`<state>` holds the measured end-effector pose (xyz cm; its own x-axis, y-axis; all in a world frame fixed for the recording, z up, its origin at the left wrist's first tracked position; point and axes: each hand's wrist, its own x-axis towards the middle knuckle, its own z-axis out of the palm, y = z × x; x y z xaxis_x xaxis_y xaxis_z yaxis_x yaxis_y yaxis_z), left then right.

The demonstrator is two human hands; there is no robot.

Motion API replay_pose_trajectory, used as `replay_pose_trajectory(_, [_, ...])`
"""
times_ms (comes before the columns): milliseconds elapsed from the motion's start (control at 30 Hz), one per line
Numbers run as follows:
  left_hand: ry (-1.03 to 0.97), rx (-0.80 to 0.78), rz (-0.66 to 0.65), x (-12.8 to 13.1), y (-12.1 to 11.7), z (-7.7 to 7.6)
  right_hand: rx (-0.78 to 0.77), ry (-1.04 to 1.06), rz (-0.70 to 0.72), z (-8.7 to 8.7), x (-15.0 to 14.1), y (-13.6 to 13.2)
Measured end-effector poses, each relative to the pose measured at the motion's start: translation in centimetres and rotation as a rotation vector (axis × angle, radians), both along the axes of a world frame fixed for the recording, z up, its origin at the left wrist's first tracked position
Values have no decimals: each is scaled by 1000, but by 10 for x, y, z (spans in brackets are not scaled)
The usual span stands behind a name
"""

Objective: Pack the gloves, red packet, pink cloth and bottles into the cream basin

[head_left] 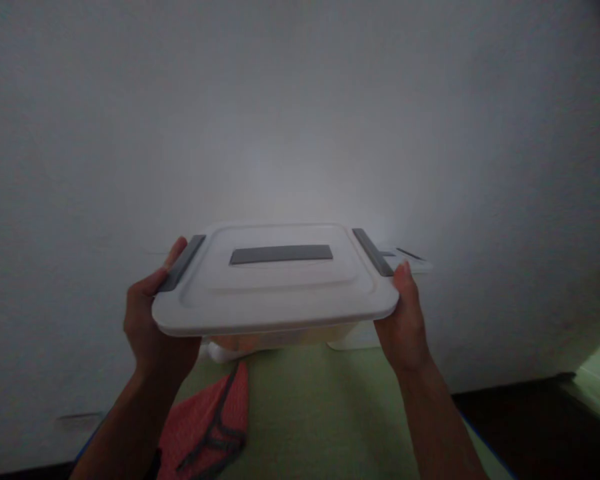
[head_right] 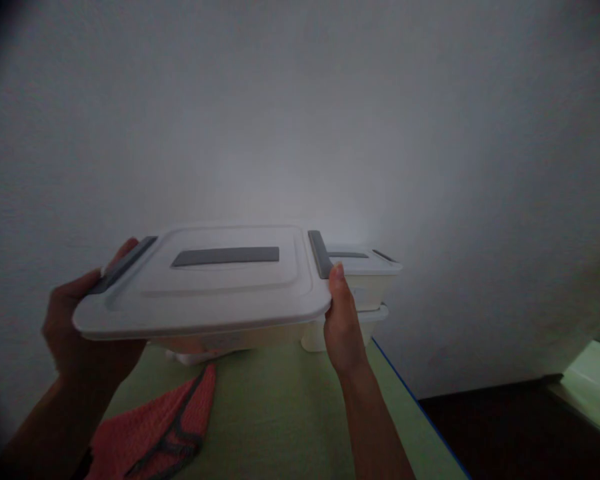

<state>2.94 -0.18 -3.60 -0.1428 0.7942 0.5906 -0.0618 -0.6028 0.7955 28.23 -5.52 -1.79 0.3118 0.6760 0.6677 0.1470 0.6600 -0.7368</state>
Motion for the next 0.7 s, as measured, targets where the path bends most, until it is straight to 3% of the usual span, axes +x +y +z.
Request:
replay_pose_trajectory(133, [-89, 95, 72, 2, -17, 23, -100, -83, -13, 2, 3, -1])
replay_pose_trajectory(267, [-76, -237, -67, -4, -25, 49, -199, -72, 22, 15, 12, -6])
replay_pose_trajectory(333, [-53, -373, -149, -11, -24, 53, -291, -80, 93, 20, 21, -8])
replay_pose_trajectory(400, [3, -408, -191, -16, -23, 54, -390, -165, 183, 27, 30, -10])
replay_pose_trajectory(567, [270, -471, -166, -22, -23, 57, -537, -440, 27, 45, 40, -16])
replay_pose_trajectory(700, [559, -540, -147, -24, -23, 60, -631, -596, 16, 51, 36, -19])
